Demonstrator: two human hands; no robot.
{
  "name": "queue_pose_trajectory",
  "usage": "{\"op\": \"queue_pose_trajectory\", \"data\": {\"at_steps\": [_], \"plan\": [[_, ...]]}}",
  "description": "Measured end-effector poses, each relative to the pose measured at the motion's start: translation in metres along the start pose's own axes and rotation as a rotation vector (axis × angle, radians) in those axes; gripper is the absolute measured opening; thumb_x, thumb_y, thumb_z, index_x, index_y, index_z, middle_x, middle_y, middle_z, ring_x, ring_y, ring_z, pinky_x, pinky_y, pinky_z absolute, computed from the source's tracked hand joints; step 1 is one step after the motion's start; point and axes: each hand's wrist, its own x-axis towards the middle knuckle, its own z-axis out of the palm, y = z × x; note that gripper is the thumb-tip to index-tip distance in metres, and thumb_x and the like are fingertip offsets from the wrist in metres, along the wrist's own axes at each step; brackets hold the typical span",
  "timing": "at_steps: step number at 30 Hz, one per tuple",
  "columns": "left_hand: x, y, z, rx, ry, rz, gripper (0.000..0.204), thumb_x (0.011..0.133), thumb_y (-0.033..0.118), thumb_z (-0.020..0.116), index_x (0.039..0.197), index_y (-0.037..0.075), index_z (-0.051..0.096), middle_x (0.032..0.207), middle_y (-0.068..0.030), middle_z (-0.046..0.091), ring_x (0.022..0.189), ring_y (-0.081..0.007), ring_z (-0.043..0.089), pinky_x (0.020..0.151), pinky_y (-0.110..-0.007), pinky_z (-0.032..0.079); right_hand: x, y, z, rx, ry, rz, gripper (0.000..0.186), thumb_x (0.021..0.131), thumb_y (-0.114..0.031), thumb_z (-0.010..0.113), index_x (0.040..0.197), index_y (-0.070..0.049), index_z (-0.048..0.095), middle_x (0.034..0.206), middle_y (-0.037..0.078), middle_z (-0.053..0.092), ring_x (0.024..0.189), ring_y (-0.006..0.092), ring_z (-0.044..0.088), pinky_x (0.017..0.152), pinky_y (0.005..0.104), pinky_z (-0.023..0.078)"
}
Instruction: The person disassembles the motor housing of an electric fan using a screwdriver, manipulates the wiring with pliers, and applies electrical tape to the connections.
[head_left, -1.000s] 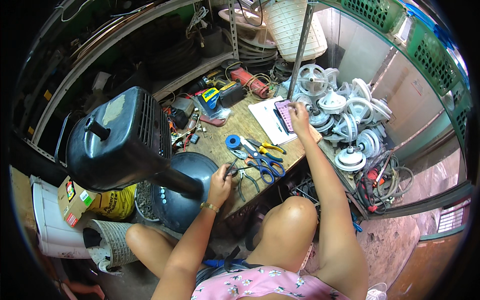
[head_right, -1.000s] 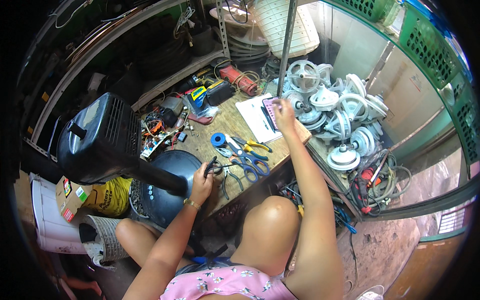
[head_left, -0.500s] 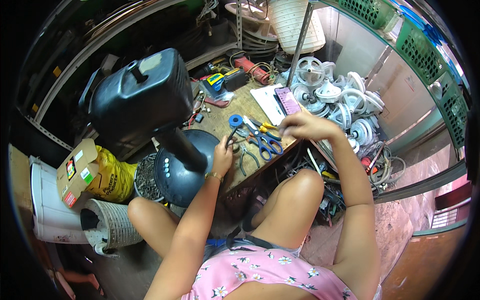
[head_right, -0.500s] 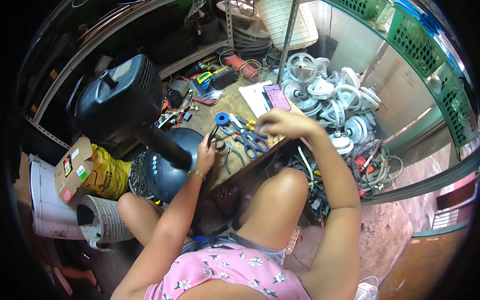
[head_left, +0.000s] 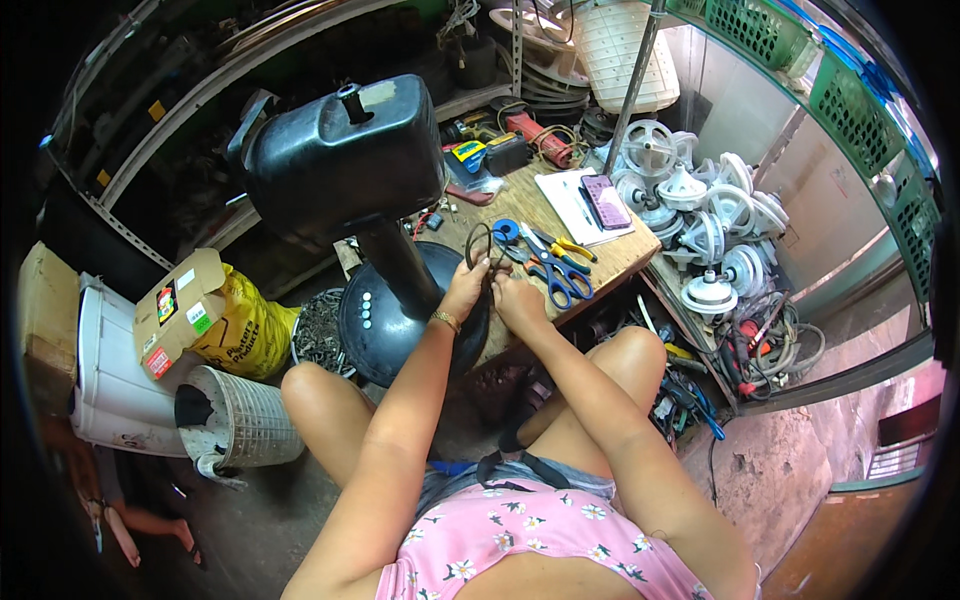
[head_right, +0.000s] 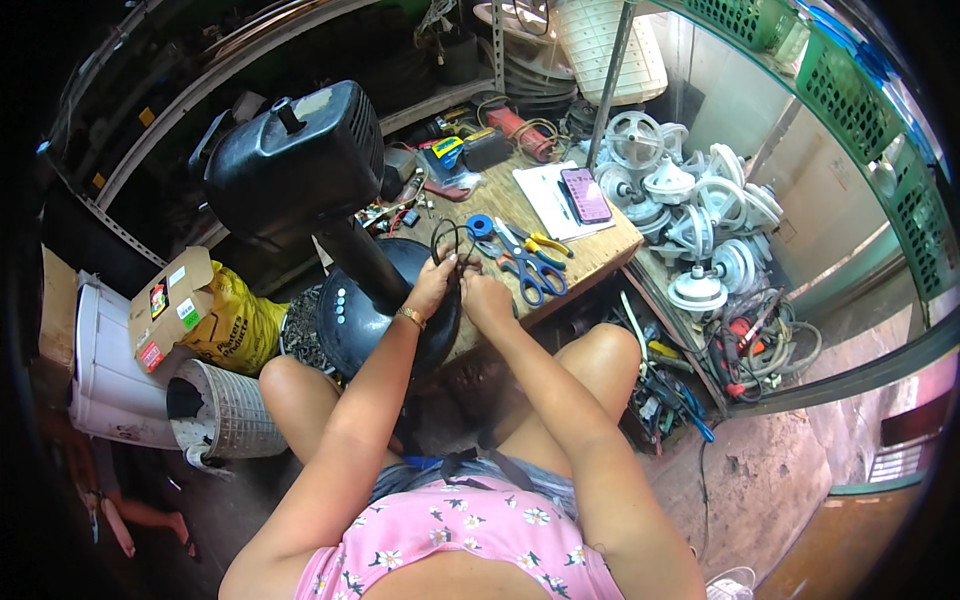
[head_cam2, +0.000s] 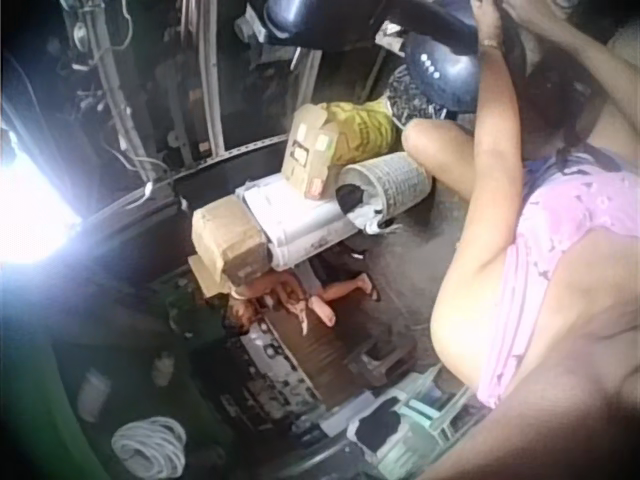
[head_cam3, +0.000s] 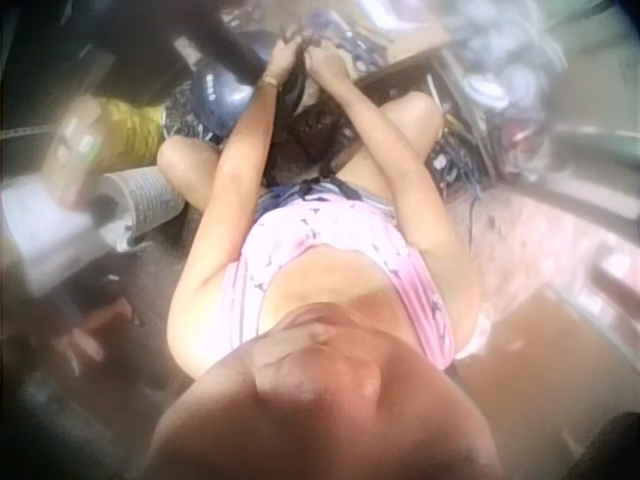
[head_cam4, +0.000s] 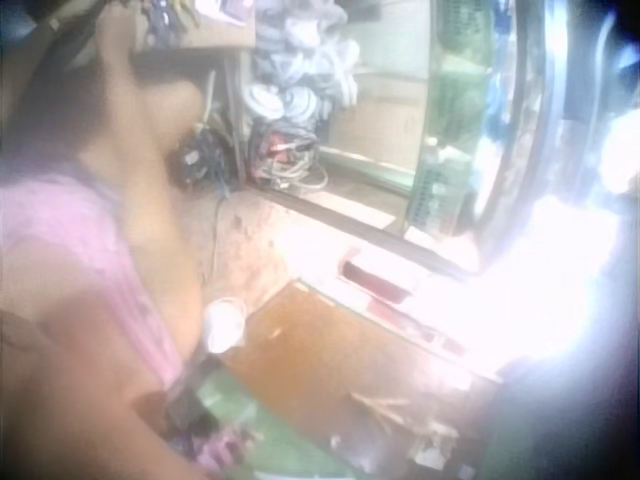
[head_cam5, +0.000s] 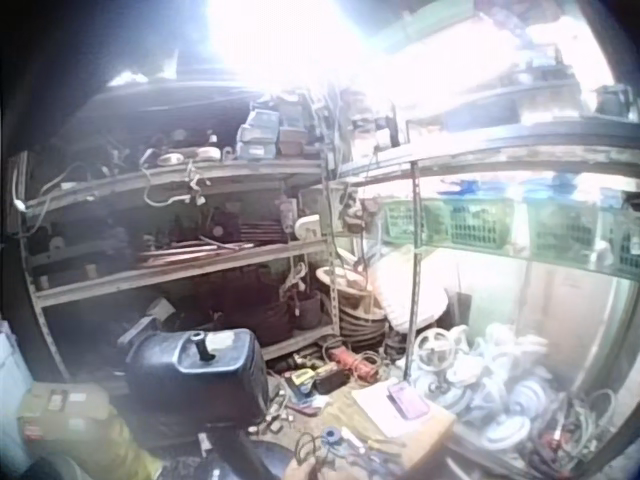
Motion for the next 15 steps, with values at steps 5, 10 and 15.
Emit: {"op": "queue_pose_trajectory", "data": {"at_steps": [5, 10, 15], "plan": [[0.007, -0.013, -0.007, -0.189, 0.004, -0.017, 0.031, 0.101, 0.014, 0.052, 0.131, 0.006, 0.05, 0.086, -0.0021, 0.057, 0.083, -0.0183, 0.062, 0.085, -0.037, 0.054, -0.008, 0.01, -0.01, 0.055, -0.142, 0.024, 0.028, 0.09, -0.033, 0.06, 0.095, -0.006, 0.065, 0.083, 0.022, 0.068, 0.082, 0.0397, 0.067, 0.073, 0.0519, 0.052], [0.006, -0.018, -0.02, -0.325, 0.082, 0.087, 0.021, 0.102, 0.017, 0.052, 0.12, 0.008, 0.05, 0.082, 0.0013, 0.05, 0.072, -0.0117, 0.052, 0.07, -0.03, 0.05, -0.035, 0.04, -0.081, 0.218, -0.778, 0.188, 0.03, 0.085, -0.026, 0.068, 0.095, 0.002, 0.066, 0.08, 0.017, 0.068, 0.069, 0.0275, 0.068, 0.063, 0.0404, 0.054], [-0.001, -0.014, 0.029, 0.725, 0.016, 0.233, 0.08, 0.075, 0.036, 0.082, 0.137, 0.004, 0.041, 0.104, -0.0087, 0.06, 0.096, -0.0217, 0.058, 0.086, -0.032, 0.048, -0.039, 0.097, -0.186, 0.121, -0.436, -0.025, 0.021, 0.079, -0.02, 0.073, 0.094, -0.005, 0.073, 0.091, 0.015, 0.072, 0.082, 0.0261, 0.07, 0.077, 0.0372, 0.053]]}}
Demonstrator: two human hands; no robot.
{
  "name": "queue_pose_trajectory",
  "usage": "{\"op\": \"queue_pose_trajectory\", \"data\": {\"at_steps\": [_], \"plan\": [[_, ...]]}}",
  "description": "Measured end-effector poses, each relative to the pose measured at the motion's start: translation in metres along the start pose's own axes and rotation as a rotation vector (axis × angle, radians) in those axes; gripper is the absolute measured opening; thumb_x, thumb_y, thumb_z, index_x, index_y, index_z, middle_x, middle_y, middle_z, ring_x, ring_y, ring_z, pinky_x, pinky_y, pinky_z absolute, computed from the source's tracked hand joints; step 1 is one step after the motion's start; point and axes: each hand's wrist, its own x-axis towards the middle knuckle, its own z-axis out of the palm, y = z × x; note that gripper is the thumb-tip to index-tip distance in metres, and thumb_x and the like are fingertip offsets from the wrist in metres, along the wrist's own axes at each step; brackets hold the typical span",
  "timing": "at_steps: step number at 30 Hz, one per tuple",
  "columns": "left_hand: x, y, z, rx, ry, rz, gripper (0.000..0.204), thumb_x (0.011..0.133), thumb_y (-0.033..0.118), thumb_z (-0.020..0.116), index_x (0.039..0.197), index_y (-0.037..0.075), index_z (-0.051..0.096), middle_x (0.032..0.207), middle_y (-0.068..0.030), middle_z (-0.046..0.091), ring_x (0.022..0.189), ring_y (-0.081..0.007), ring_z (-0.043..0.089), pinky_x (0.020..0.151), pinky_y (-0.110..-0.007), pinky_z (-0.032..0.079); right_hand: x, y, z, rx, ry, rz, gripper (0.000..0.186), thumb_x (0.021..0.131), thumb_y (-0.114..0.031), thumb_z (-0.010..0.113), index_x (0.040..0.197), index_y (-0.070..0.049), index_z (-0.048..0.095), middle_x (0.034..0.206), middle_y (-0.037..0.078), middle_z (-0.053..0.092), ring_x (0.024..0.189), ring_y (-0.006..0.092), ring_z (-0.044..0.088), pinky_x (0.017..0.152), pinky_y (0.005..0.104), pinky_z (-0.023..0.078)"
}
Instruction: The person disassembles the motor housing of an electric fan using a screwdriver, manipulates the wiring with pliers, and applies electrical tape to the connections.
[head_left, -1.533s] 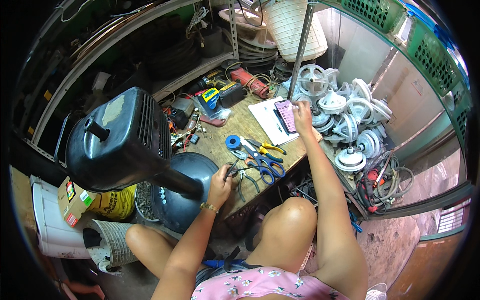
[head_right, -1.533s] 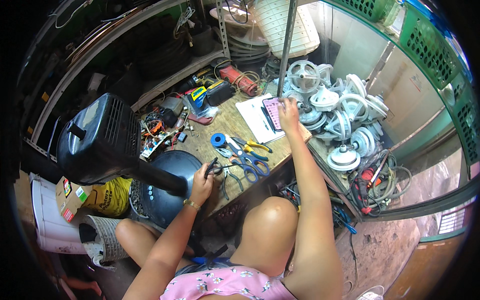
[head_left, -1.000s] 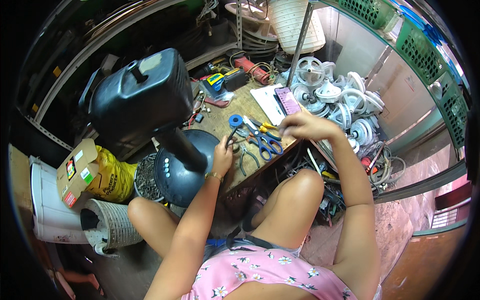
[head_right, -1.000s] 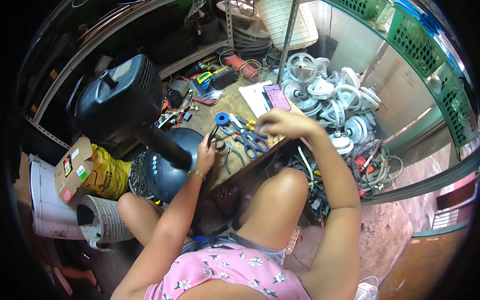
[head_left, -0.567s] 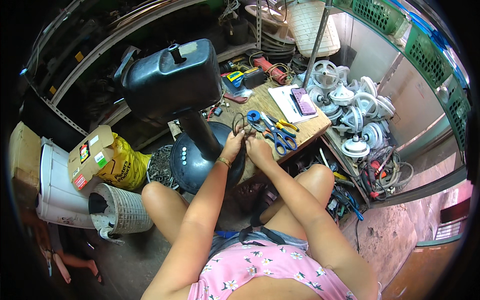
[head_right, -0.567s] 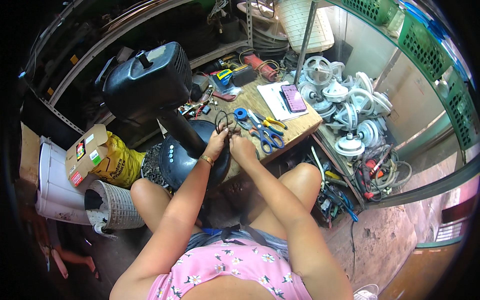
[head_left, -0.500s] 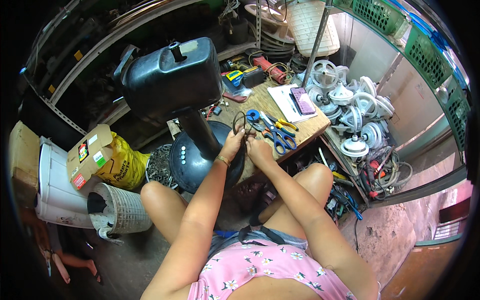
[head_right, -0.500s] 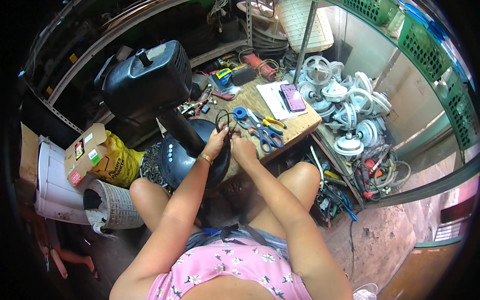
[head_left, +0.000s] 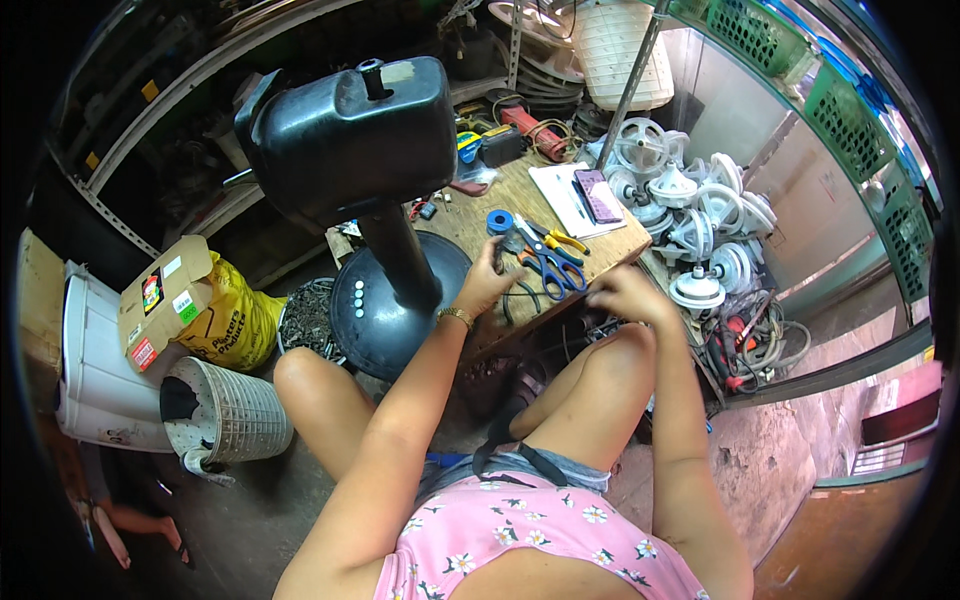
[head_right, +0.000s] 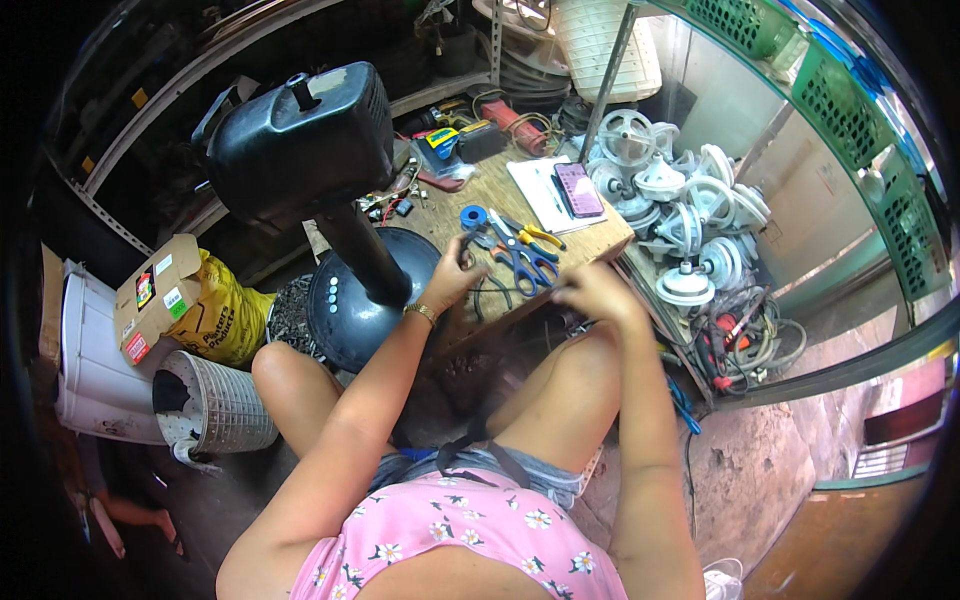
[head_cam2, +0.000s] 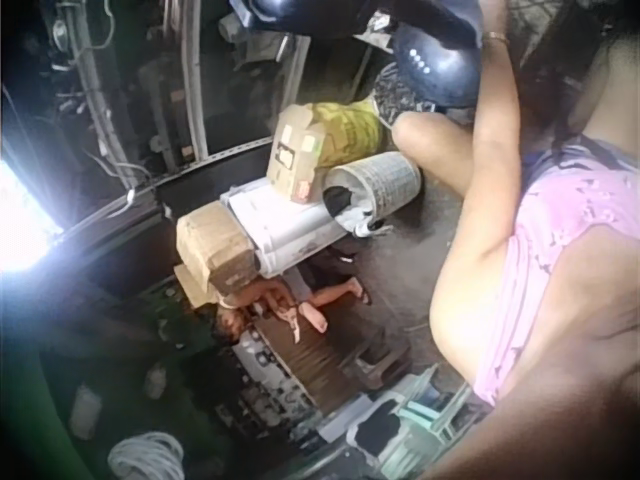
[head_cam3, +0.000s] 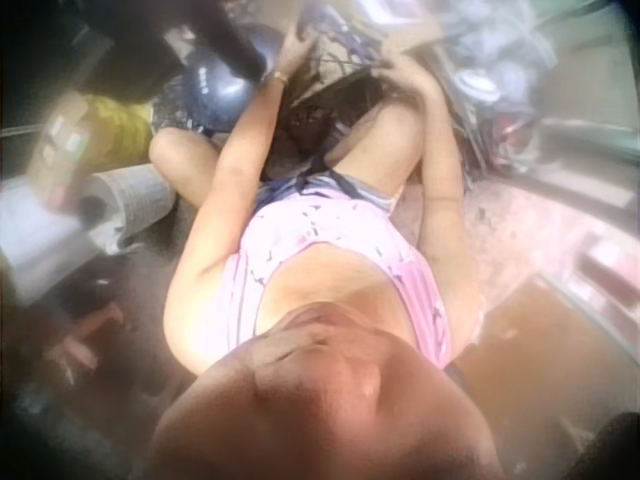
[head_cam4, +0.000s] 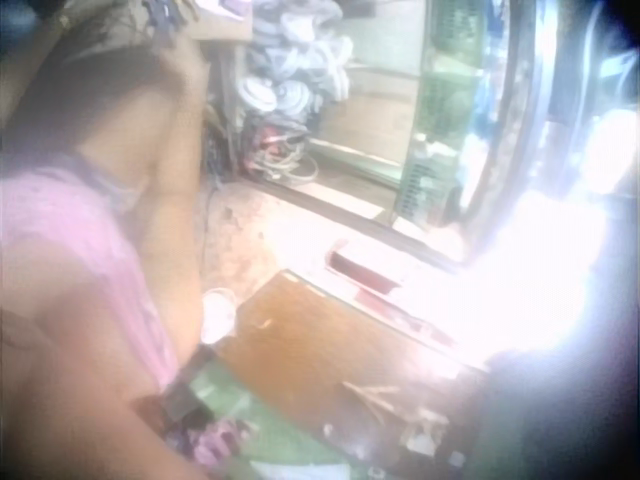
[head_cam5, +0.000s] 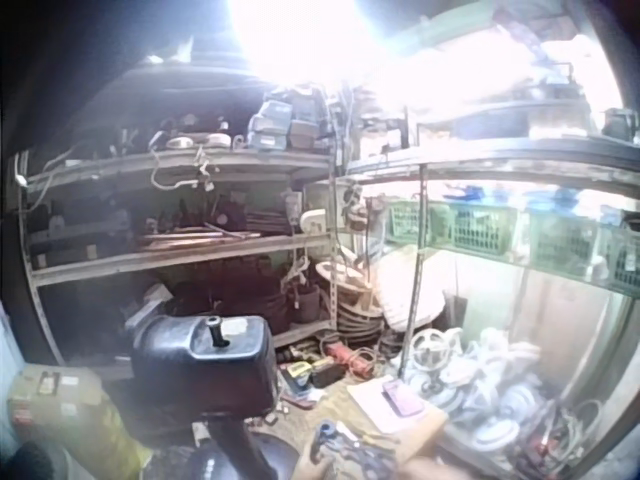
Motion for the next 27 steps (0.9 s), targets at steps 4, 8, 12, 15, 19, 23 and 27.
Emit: {"op": "queue_pose_trajectory", "data": {"at_steps": [4, 8, 12, 15, 19, 23, 27], "plan": [[-0.01, 0.02, -0.009, 0.455, -0.06, 0.273, 0.077, 0.074, 0.025, 0.079, 0.137, 0.001, 0.042, 0.114, -0.0141, 0.061, 0.105, -0.0218, 0.059, 0.094, -0.032, 0.047, -0.003, -0.035, -0.066, 0.113, 0.392, 0.048, 0.017, 0.079, -0.013, 0.073, 0.091, -0.001, 0.074, 0.085, 0.013, 0.073, 0.077, 0.0187, 0.068, 0.073, 0.0323, 0.052], [0.007, 0.02, -0.001, -0.124, -0.16, -0.258, 0.043, 0.083, 0.009, 0.052, 0.125, 0.0, 0.055, 0.105, -0.0077, 0.062, 0.091, -0.0193, 0.066, 0.076, -0.029, 0.054, 0.042, -0.019, -0.011, 0.57, 0.787, -0.007, 0.017, 0.092, -0.014, 0.065, 0.101, -0.001, 0.072, 0.073, -0.002, 0.064, 0.062, 0.0065, 0.051, 0.055, 0.0261, 0.041], [0.0, -0.02, -0.027, -0.889, 0.018, -0.18, 0.041, 0.088, 0.002, 0.041, 0.128, -0.002, 0.05, 0.115, -0.0151, 0.061, 0.101, -0.0251, 0.065, 0.079, -0.036, 0.056, 0.083, -0.066, 0.095, 0.112, 0.622, 0.036, 0.029, 0.087, -0.03, 0.066, 0.101, -0.007, 0.074, 0.081, 0.02, 0.069, 0.078, 0.0344, 0.069, 0.073, 0.0421, 0.051], [-0.006, -0.006, -0.018, -1.047, 0.027, -0.251, 0.04, 0.09, 0.003, 0.041, 0.13, -0.005, 0.046, 0.119, -0.0167, 0.06, 0.107, -0.0278, 0.064, 0.082, -0.038, 0.056, 0.09, -0.078, 0.121, -0.01, 0.402, 0.135, 0.023, 0.085, -0.033, 0.065, 0.095, -0.016, 0.077, 0.086, 0.017, 0.071, 0.081, 0.0374, 0.068, 0.074, 0.0474, 0.054], [-0.009, -0.014, -0.024, -1.013, 0.007, -0.348, 0.018, 0.095, 0.009, 0.053, 0.11, 0.0, 0.057, 0.098, -0.0117, 0.066, 0.095, -0.0271, 0.068, 0.081, -0.039, 0.055, 0.101, -0.071, 0.136, -0.124, 0.287, 0.184, 0.028, 0.084, -0.038, 0.066, 0.091, -0.013, 0.077, 0.092, 0.015, 0.072, 0.084, 0.0348, 0.069, 0.075, 0.0466, 0.054], [-0.011, -0.024, -0.031, -0.988, 0.235, -0.307, 0.015, 0.093, 0.011, 0.061, 0.106, 0.005, 0.059, 0.078, -0.0016, 0.06, 0.068, -0.0145, 0.061, 0.065, -0.031, 0.053, 0.092, -0.053, 0.104, -0.312, -0.166, 0.224, 0.039, 0.078, -0.048, 0.071, 0.089, -0.01, 0.076, 0.091, 0.016, 0.072, 0.089, 0.0321, 0.069, 0.077, 0.0454, 0.054], [-0.015, -0.002, -0.018, -0.624, 0.058, -0.158, 0.041, 0.084, 0.02, 0.076, 0.116, 0.006, 0.055, 0.082, 0.0031, 0.055, 0.068, -0.0062, 0.053, 0.059, -0.021, 0.045, 0.039, -0.01, 0.005, -0.317, -0.116, 0.228, 0.035, 0.073, -0.038, 0.078, 0.089, -0.006, 0.075, 0.089, 0.017, 0.072, 0.084, 0.0279, 0.069, 0.077, 0.04, 0.053]]}}
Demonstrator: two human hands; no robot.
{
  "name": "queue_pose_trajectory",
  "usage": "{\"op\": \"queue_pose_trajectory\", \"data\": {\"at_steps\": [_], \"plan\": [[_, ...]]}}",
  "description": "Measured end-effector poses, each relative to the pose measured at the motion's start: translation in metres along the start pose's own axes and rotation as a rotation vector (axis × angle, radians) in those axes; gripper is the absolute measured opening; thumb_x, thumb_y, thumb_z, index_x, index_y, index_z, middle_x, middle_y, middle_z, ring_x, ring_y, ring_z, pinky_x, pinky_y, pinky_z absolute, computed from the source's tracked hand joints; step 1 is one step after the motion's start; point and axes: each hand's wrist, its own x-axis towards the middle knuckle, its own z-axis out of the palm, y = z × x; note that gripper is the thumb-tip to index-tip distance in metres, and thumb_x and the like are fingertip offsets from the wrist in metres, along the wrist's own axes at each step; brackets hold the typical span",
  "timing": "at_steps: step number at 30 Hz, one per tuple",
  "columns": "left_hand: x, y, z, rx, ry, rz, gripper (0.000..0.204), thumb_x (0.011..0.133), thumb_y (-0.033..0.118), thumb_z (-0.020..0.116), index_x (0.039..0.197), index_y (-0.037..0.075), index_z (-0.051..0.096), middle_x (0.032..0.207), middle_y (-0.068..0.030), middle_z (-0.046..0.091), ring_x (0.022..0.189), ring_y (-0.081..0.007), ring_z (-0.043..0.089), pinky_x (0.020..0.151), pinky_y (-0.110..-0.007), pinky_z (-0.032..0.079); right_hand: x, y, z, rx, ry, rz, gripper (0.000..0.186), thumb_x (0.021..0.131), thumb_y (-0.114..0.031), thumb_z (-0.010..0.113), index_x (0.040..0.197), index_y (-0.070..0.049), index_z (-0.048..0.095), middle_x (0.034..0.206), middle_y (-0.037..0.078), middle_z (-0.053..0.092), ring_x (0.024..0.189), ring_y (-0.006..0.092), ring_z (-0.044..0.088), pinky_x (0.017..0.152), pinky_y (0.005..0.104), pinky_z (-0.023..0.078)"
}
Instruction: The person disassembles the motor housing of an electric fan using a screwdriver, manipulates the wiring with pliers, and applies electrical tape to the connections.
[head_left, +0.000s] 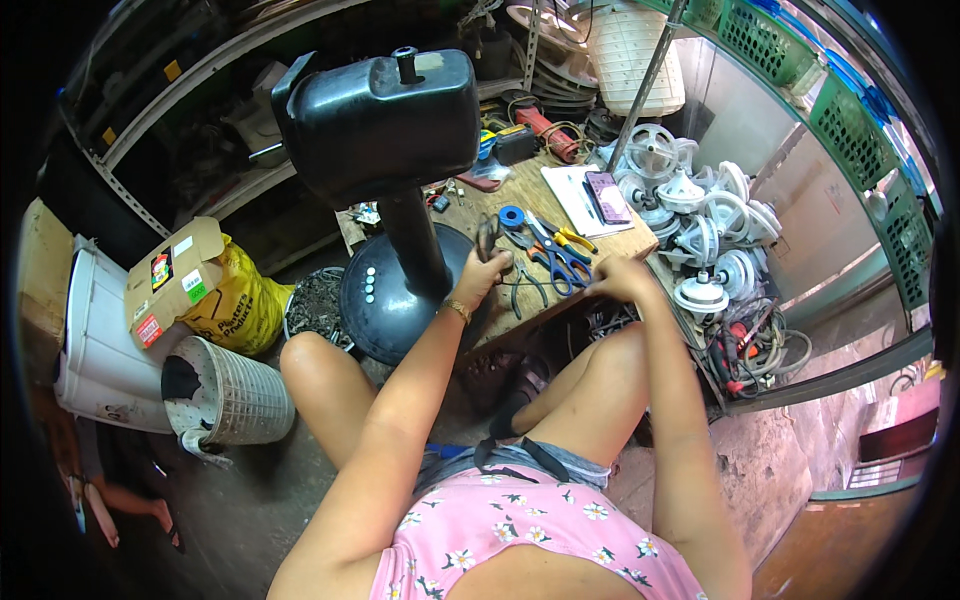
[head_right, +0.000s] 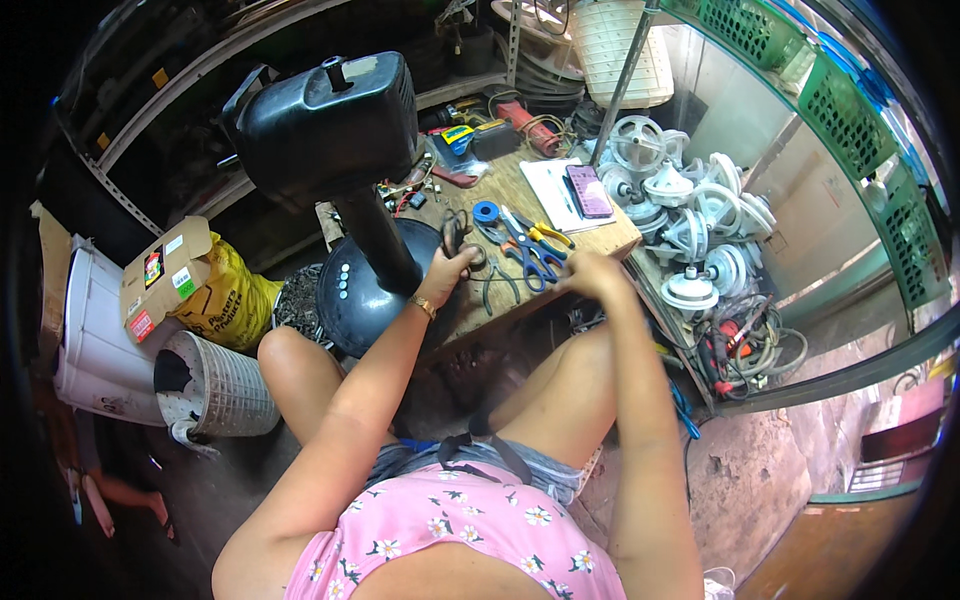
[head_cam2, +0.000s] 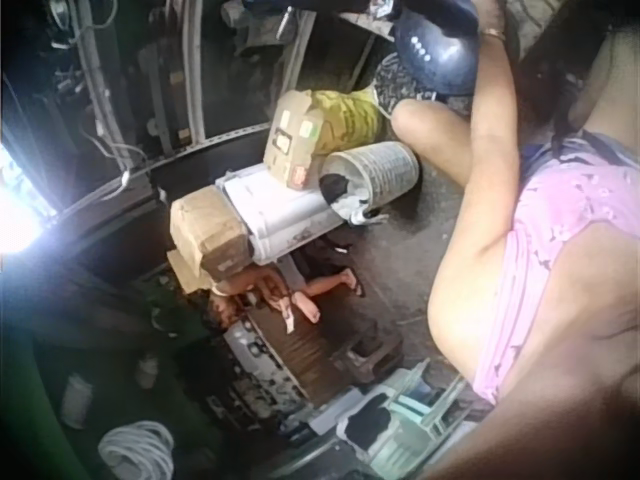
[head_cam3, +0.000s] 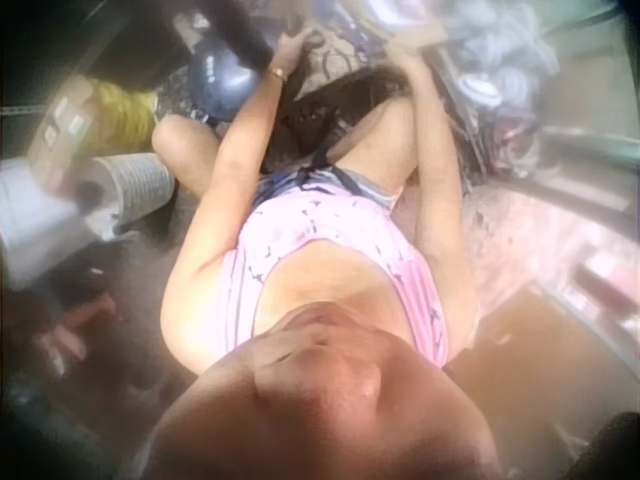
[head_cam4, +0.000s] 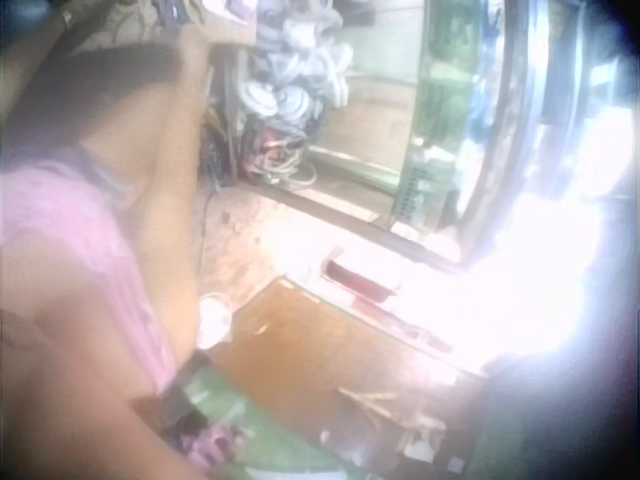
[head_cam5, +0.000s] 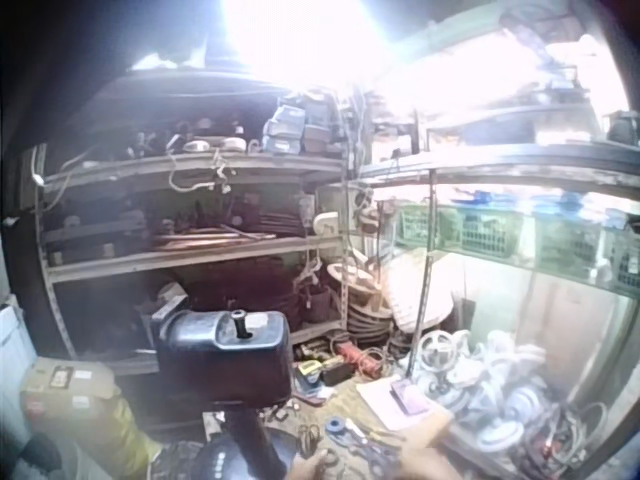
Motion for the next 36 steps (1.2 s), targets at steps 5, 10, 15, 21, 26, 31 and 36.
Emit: {"op": "queue_pose_trajectory", "data": {"at_steps": [5, 10, 15, 21, 26, 31, 36], "plan": [[-0.005, 0.004, 0.03, 0.817, -0.152, 0.321, 0.101, 0.061, 0.033, 0.091, 0.14, 0.001, 0.038, 0.108, -0.0092, 0.055, 0.094, -0.0212, 0.056, 0.083, -0.033, 0.048, -0.032, -0.014, -0.079, 0.048, 0.043, -0.41, 0.023, 0.072, -0.015, 0.072, 0.092, -0.004, 0.075, 0.087, 0.015, 0.072, 0.081, 0.0252, 0.07, 0.077, 0.0357, 0.053], [-0.012, 0.014, 0.02, 1.067, -0.289, 0.46, 0.08, 0.064, 0.024, 0.085, 0.13, 0.0, 0.046, 0.113, -0.0203, 0.059, 0.106, -0.0351, 0.059, 0.093, -0.042, 0.046, -0.046, -0.11, -0.094, -0.211, 0.057, -0.588, 0.02, 0.075, -0.015, 0.07, 0.093, -0.008, 0.075, 0.085, 0.015, 0.072, 0.079, 0.0316, 0.068, 0.072, 0.0411, 0.052], [-0.026, 0.017, 0.024, 1.007, -0.26, 0.323, 0.036, 0.072, 0.014, 0.073, 0.101, 0.0, 0.056, 0.094, -0.0204, 0.06, 0.092, -0.0398, 0.059, 0.08, -0.044, 0.047, 0.025, -0.122, -0.079, -0.193, 0.587, -0.485, 0.016, 0.074, -0.021, 0.073, 0.085, -0.009, 0.074, 0.08, 0.015, 0.071, 0.074, 0.0343, 0.068, 0.066, 0.0448, 0.052], [-0.027, 0.002, 0.025, 0.786, 0.109, 0.649, 0.016, 0.075, 0.006, 0.069, 0.085, -0.002, 0.059, 0.082, -0.0166, 0.059, 0.07, -0.0333, 0.056, 0.065, -0.036, 0.047, 0.06, -0.074, 0.014, -0.377, 0.491, -0.243, 0.015, 0.081, -0.019, 0.064, 0.077, -0.008, 0.073, 0.076, 0.014, 0.07, 0.071, 0.0309, 0.071, 0.06, 0.0435, 0.055], [-0.011, -0.01, 0.031, 0.887, 0.445, 0.561, 0.01, 0.073, 0.005, 0.064, 0.08, 0.002, 0.058, 0.081, -0.0166, 0.057, 0.076, -0.0362, 0.056, 0.068, -0.042, 0.047, -0.025, -0.1, 0.06, -0.35, 0.144, -0.408, 0.021, 0.083, -0.014, 0.057, 0.1, -0.007, 0.067, 0.077, 0.018, 0.068, 0.073, 0.0367, 0.068, 0.063, 0.0483, 0.054], [-0.025, -0.009, 0.046, 1.074, 0.339, 0.604, 0.021, 0.072, 0.013, 0.071, 0.087, 0.006, 0.057, 0.093, -0.015, 0.057, 0.093, -0.0386, 0.053, 0.08, -0.046, 0.043, -0.033, -0.123, 0.015, -0.26, 0.321, -0.515, 0.019, 0.077, -0.005, 0.059, 0.094, -0.008, 0.068, 0.078, 0.016, 0.069, 0.077, 0.0371, 0.068, 0.064, 0.0481, 0.052], [-0.045, 0.001, 0.028, 1.107, 0.16, 0.575, 0.036, 0.07, 0.011, 0.073, 0.101, 0.003, 0.057, 0.097, -0.0165, 0.057, 0.095, -0.0386, 0.054, 0.083, -0.047, 0.044, 0.034, -0.127, -0.02, -0.049, 0.498, -0.445, 0.027, 0.072, -0.029, 0.081, 0.084, -0.008, 0.069, 0.079, 0.017, 0.069, 0.079, 0.0358, 0.068, 0.068, 0.0461, 0.052]]}}
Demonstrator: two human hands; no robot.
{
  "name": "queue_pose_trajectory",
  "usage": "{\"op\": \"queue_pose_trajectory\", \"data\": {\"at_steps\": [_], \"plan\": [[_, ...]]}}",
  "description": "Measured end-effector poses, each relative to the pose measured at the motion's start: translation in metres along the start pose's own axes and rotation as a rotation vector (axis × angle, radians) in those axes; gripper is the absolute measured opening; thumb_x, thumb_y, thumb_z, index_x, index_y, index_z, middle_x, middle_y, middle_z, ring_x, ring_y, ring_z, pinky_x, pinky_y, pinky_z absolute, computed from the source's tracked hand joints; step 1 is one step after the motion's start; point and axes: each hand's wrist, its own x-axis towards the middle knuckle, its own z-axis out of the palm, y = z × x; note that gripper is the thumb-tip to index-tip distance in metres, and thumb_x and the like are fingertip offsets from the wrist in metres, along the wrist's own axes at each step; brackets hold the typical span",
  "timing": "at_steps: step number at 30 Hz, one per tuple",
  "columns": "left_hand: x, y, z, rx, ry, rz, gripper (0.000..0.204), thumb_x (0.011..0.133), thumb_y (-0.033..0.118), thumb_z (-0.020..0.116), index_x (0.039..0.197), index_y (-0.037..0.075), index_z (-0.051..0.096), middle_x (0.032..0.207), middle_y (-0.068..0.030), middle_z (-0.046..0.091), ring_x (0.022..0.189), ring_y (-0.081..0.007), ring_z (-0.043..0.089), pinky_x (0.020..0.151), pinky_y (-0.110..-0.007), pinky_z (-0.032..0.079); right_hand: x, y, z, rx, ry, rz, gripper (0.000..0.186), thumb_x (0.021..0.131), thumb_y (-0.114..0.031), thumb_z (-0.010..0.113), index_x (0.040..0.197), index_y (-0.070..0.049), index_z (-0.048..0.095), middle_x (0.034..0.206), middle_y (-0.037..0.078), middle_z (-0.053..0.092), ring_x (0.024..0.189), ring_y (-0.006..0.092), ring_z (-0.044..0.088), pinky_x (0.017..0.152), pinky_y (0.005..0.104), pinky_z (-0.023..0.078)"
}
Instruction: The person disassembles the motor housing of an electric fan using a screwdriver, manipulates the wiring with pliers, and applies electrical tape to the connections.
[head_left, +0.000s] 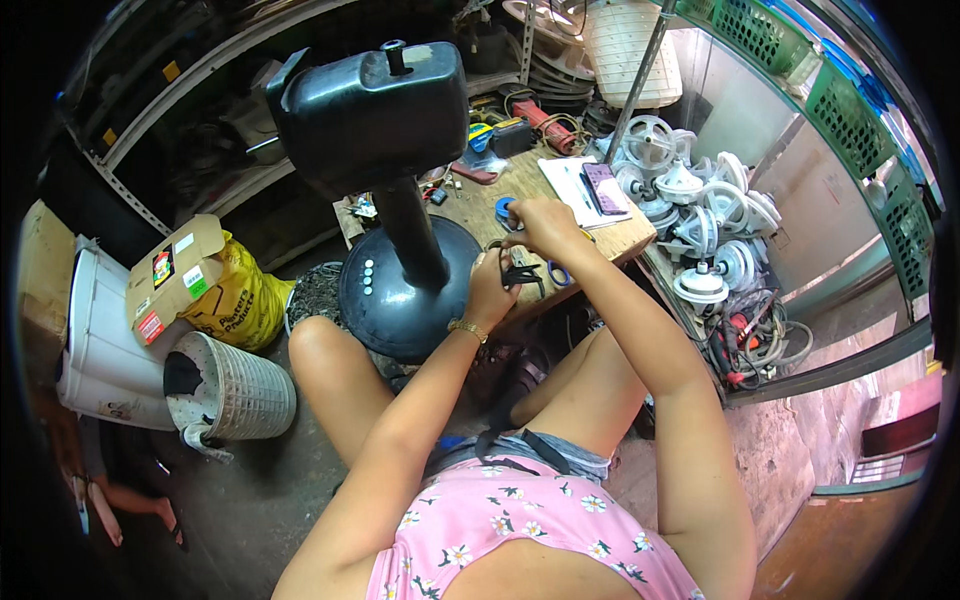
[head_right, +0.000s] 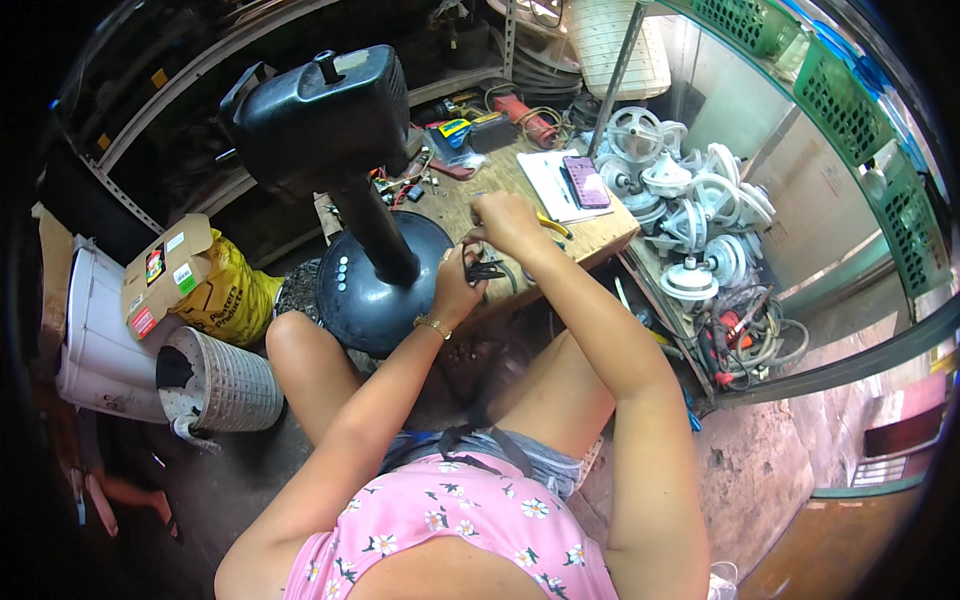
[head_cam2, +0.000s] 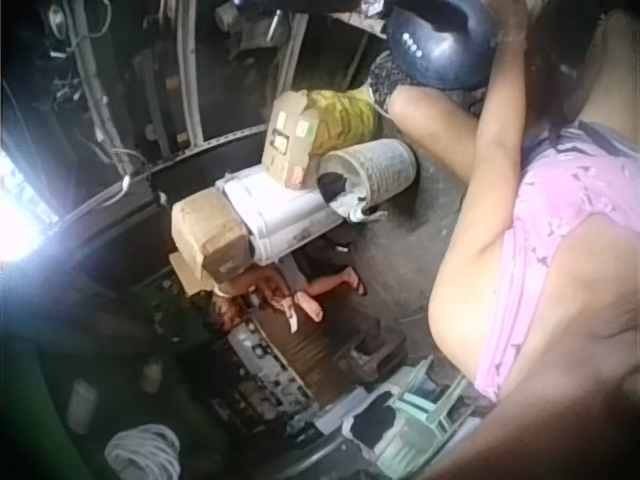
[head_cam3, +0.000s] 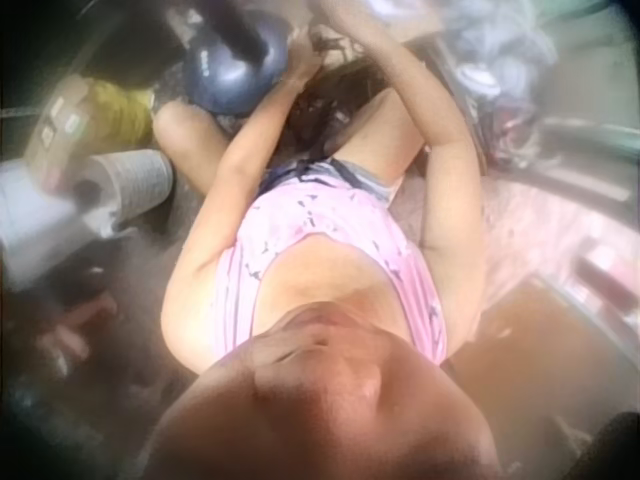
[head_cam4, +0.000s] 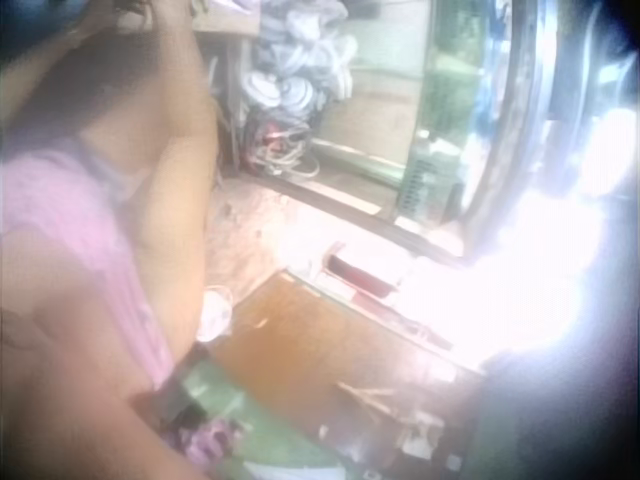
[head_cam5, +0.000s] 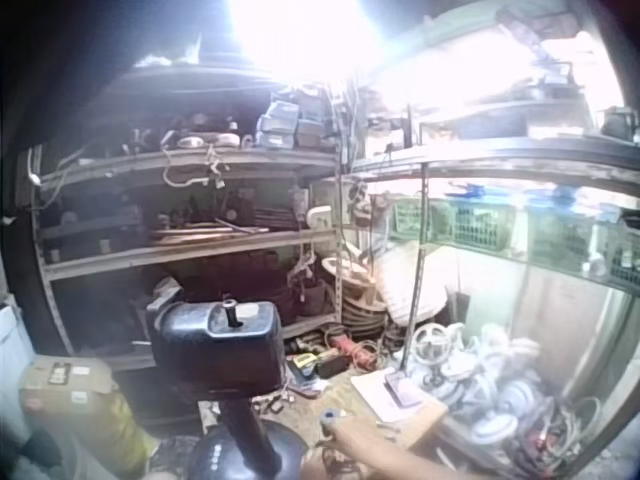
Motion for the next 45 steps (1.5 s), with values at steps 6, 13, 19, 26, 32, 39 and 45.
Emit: {"op": "queue_pose_trajectory", "data": {"at_steps": [6, 13, 19, 26, 32, 39, 45], "plan": [[0.004, -0.008, -0.014, -0.203, 0.002, -0.052, 0.033, 0.078, 0.008, 0.069, 0.104, -0.002, 0.05, 0.097, -0.0202, 0.054, 0.094, -0.0427, 0.054, 0.081, -0.045, 0.044, -0.01, 0.06, 0.051, 0.39, -0.274, 0.23, 0.028, 0.08, -0.035, 0.075, 0.084, -0.007, 0.07, 0.076, 0.015, 0.069, 0.079, 0.0336, 0.068, 0.069, 0.0446, 0.051], [0.022, -0.025, -0.017, -0.142, 0.034, -0.195, 0.035, 0.085, 0.01, 0.067, 0.11, -0.005, 0.047, 0.104, -0.0248, 0.056, 0.099, -0.0462, 0.055, 0.085, -0.049, 0.045, -0.096, -0.012, 0.053, -0.082, -0.323, 0.022, 0.024, 0.084, -0.011, 0.055, 0.106, -0.008, 0.066, 0.085, 0.021, 0.069, 0.083, 0.037, 0.068, 0.07, 0.0478, 0.053], [0.016, -0.033, -0.018, -0.008, -0.216, 0.187, 0.03, 0.082, 0.005, 0.06, 0.107, -0.006, 0.048, 0.107, -0.0251, 0.049, 0.102, -0.0459, 0.051, 0.087, -0.052, 0.043, -0.034, -0.04, 0.004, -0.1, -0.104, -0.151, 0.014, 0.08, -0.015, 0.06, 0.089, -0.008, 0.069, 0.076, 0.019, 0.067, 0.078, 0.0368, 0.068, 0.066, 0.0474, 0.052], [0.009, -0.004, -0.036, -0.255, -0.159, -0.013, 0.038, 0.083, 0.018, 0.07, 0.114, -0.001, 0.057, 0.102, -0.0158, 0.053, 0.095, -0.0275, 0.054, 0.084, -0.034, 0.044, 0.027, 0.03, 0.025, 0.024, -0.154, 0.104, 0.028, 0.085, -0.041, 0.068, 0.087, -0.014, 0.075, 0.08, 0.015, 0.07, 0.08, 0.0351, 0.068, 0.069, 0.0465, 0.051], [-0.007, -0.016, -0.026, -0.458, 0.266, -0.35, 0.027, 0.093, 0.016, 0.06, 0.115, 0.0, 0.058, 0.092, -0.0007, 0.054, 0.078, -0.009, 0.048, 0.069, -0.026, 0.043, -0.035, 0.064, 0.085, 0.585, -0.565, 0.185, 0.027, 0.096, -0.027, 0.059, 0.101, -0.002, 0.07, 0.085, 0.01, 0.067, 0.08, 0.0201, 0.06, 0.077, 0.0361, 0.047], [0.012, -0.017, -0.018, -0.916, 0.045, -0.859, 0.019, 0.099, 0.023, 0.053, 0.103, 0.007, 0.061, 0.073, 0.0051, 0.051, 0.06, -0.0035, 0.046, 0.052, -0.021, 0.044, -0.081, 0.044, 0.064, 0.942, -0.461, 0.059, 0.022, 0.092, -0.019, 0.065, 0.105, -0.002, 0.071, 0.086, 0.001, 0.066, 0.078, 0.0095, 0.055, 0.071, 0.0273, 0.045], [0.025, -0.031, -0.015, -0.989, 0.072, -0.911, 0.019, 0.099, 0.026, 0.055, 0.097, 0.008, 0.06, 0.069, 0.0052, 0.053, 0.054, -0.0037, 0.046, 0.045, -0.02, 0.042, -0.065, 0.01, 0.055, 1.001, -0.433, 0.285, 0.029, 0.082, -0.015, 0.077, 0.109, -0.005, 0.071, 0.09, 0.002, 0.069, 0.078, 0.0103, 0.056, 0.068, 0.027, 0.045]]}}
